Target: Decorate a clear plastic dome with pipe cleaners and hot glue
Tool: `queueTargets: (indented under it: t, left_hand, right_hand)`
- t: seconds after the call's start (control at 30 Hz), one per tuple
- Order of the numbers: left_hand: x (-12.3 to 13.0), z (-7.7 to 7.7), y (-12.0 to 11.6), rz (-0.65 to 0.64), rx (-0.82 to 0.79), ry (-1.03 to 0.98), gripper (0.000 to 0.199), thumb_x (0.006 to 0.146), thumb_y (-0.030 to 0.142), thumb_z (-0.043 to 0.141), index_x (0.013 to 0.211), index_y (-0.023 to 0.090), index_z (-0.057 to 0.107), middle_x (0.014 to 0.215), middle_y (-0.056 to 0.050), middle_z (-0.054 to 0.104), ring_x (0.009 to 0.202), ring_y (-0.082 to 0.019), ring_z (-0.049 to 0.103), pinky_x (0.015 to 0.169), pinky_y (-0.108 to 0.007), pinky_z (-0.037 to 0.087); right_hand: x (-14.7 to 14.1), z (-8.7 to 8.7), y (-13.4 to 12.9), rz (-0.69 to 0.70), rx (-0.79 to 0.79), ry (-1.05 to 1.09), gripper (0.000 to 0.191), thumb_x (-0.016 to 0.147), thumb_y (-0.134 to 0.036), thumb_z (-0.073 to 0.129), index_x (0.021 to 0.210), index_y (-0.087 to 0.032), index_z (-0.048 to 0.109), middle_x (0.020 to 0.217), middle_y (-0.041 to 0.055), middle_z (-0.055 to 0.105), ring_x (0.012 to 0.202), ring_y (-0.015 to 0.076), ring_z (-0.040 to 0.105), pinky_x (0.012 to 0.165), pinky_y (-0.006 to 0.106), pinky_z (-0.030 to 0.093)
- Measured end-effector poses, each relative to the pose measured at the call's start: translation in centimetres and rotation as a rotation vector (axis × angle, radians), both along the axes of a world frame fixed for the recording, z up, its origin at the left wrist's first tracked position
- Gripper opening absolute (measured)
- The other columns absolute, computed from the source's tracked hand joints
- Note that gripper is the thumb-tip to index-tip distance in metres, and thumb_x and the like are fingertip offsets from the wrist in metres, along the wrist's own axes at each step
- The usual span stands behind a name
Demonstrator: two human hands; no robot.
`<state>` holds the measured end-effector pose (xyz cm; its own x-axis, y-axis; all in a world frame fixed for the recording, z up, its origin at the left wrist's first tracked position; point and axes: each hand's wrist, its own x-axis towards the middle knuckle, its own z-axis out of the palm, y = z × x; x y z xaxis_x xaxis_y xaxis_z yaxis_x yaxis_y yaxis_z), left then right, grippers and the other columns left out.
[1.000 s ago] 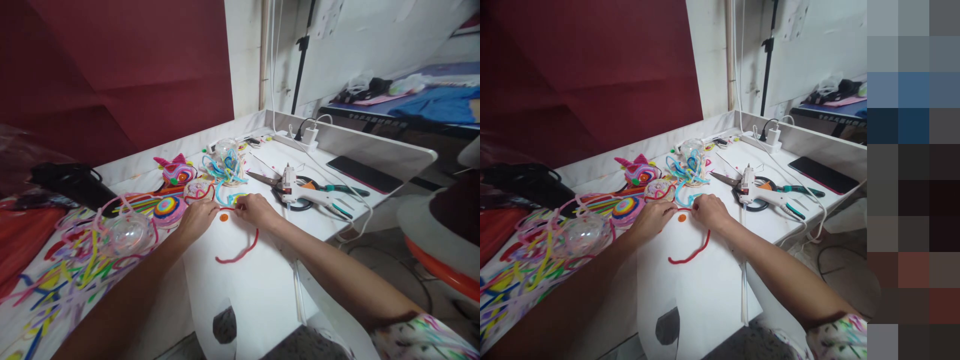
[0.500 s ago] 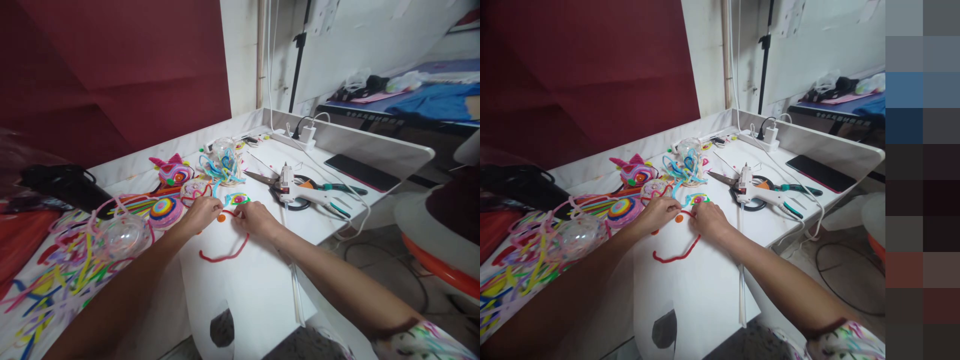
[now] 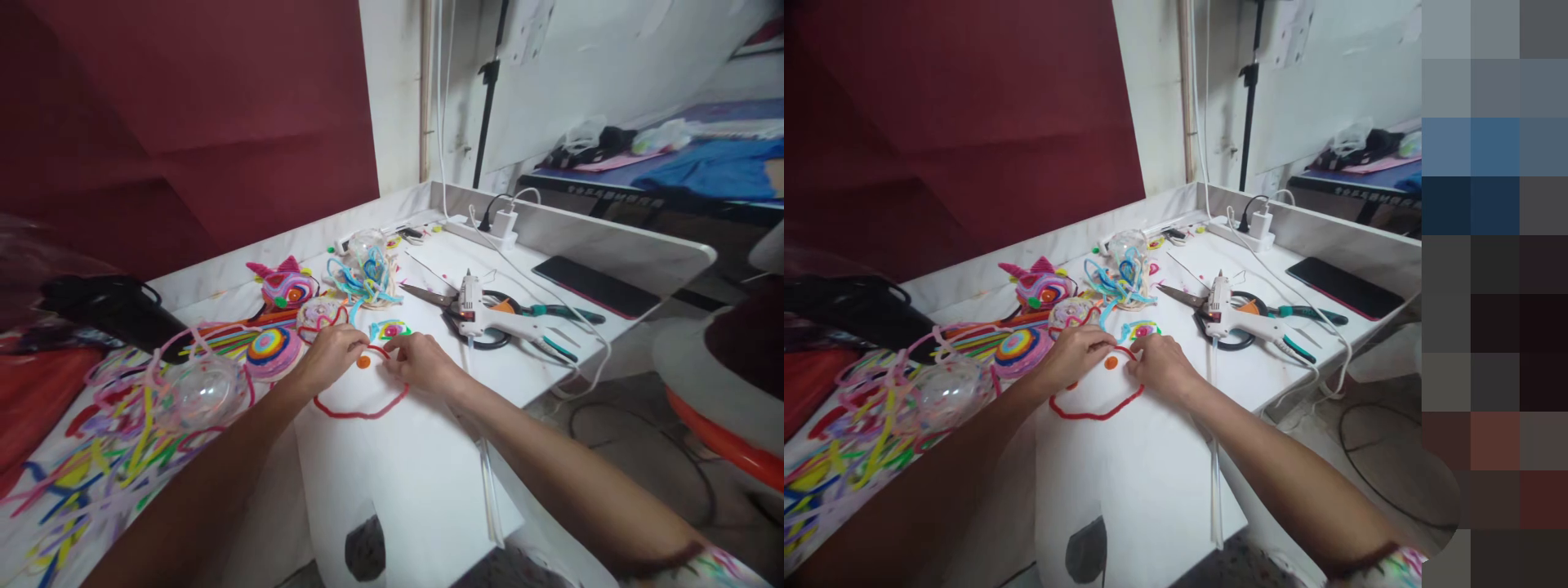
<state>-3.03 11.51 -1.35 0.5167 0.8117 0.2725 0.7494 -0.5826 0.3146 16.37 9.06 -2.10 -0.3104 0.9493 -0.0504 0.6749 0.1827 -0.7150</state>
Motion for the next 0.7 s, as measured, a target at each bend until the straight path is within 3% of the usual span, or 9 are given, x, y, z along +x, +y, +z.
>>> queueTargets:
  t: [0.1,0.2,0.27,0.37,0.47,0.7]
  left_hand:
    - [0.0,0.6,-0.9,-0.03,0.056,-0.015,0.019,0.082,0.008,0.056,0.082,0.019,0.072,0.082,-0.003,0.073,0.078,-0.016,0.066,0.073,-0.025,0.049]
    - [0.1,1.2,-2.1,-0.04,0.108,-0.028,0.018,0.083,0.008,0.056,0.083,0.018,0.071,0.083,-0.003,0.073,0.08,-0.015,0.067,0.073,-0.024,0.05]
    - [0.2,1.5,-3.0,-0.047,0.14,-0.06,0.018,0.083,0.007,0.056,0.083,0.018,0.07,0.082,-0.003,0.073,0.079,-0.015,0.067,0.072,-0.023,0.05]
    - [0.2,1.7,-4.2,-0.066,0.176,-0.114,0.019,0.085,0.007,0.054,0.078,0.017,0.069,0.077,-0.002,0.071,0.073,-0.014,0.066,0.069,-0.023,0.05]
    - [0.0,1.6,-5.1,-0.06,0.17,-0.124,0.018,0.087,0.01,0.054,0.08,0.017,0.07,0.078,-0.003,0.072,0.073,-0.015,0.066,0.068,-0.024,0.05]
    - [0.3,1.1,-5.6,0.028,0.099,-0.203,0.015,0.082,0.011,0.06,0.08,0.017,0.073,0.075,-0.004,0.073,0.066,-0.014,0.066,0.062,-0.022,0.049]
  right_hand:
    - [0.0,-0.3,0.2,0.029,-0.055,0.085,0.027,0.074,-0.019,0.065,0.1,-0.016,0.072,0.065,0.0013,0.068,0.06,0.0142,0.059,0.059,0.023,0.04]
    - [0.0,-0.4,-0.1,0.083,-0.11,0.176,0.011,0.076,-0.015,0.059,0.081,-0.016,0.068,0.055,-0.001,0.063,0.05,0.0117,0.055,0.054,0.022,0.038]
    - [0.0,-0.3,-0.4,0.132,-0.127,0.243,0.013,0.08,-0.015,0.053,0.07,-0.017,0.062,0.051,-0.0025,0.059,0.045,0.0099,0.05,0.052,0.021,0.036]
    - [0.2,-0.3,-0.9,0.189,-0.032,0.27,0.023,0.081,-0.019,0.052,0.058,-0.018,0.052,0.049,-0.0047,0.049,0.047,0.0087,0.042,0.05,0.021,0.03]
    - [0.5,-0.5,-1.2,0.23,0.078,0.264,0.023,0.08,-0.022,0.054,0.057,-0.017,0.053,0.054,-0.0046,0.046,0.055,0.0093,0.039,0.053,0.022,0.028]
    - [0.5,-1.1,-1.0,0.164,0.018,0.335,0.022,0.079,-0.023,0.053,0.06,-0.016,0.059,0.053,-0.0033,0.048,0.054,0.0099,0.04,0.053,0.022,0.03]
